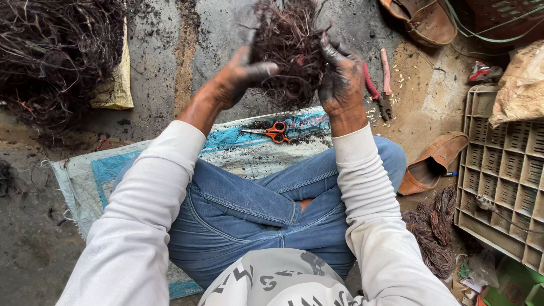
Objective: The person sits on a mat and sorts through a large pile of tangled dark wire, picking up clumps, shaking them, and using scissors to cut sections. The person moves the processed wire to a separate pile on the floor.
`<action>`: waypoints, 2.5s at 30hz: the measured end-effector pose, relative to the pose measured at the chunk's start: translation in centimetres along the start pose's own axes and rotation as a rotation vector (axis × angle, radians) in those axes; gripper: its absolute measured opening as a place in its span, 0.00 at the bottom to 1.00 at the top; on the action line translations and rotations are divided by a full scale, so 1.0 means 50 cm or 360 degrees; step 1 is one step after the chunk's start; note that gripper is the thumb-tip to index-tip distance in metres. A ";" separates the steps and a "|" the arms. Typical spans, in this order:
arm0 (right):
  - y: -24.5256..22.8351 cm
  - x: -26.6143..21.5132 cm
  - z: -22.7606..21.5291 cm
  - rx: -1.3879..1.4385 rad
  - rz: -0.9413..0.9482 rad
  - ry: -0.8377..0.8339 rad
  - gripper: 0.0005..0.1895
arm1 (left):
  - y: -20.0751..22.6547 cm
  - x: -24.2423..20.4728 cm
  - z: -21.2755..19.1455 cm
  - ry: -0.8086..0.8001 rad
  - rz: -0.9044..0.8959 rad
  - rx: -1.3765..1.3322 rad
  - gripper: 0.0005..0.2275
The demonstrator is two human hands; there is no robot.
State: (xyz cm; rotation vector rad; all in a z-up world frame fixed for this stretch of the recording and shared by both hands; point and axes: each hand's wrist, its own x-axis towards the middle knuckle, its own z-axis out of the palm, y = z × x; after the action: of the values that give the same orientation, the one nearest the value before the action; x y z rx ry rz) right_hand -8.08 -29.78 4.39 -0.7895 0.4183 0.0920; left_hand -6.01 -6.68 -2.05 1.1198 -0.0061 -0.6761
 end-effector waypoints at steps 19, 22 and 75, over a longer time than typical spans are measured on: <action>0.049 -0.005 0.004 -0.0115 -0.0153 -0.0032 0.04 | 0.016 -0.016 0.064 0.0514 0.0081 0.0180 0.44; 0.056 -0.001 -0.012 -0.0173 -0.0199 0.0026 0.04 | 0.014 -0.012 0.066 0.0577 0.0092 0.0145 0.44; 0.013 -0.022 -0.001 -0.2212 -0.1251 -0.0290 0.06 | 0.008 -0.019 0.057 0.0493 0.0074 0.0521 0.37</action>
State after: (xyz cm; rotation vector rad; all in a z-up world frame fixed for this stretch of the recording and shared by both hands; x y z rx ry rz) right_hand -9.27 -29.28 4.34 -2.2388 -0.2387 -0.3241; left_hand -7.54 -8.45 -0.13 1.5271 0.1254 -0.4634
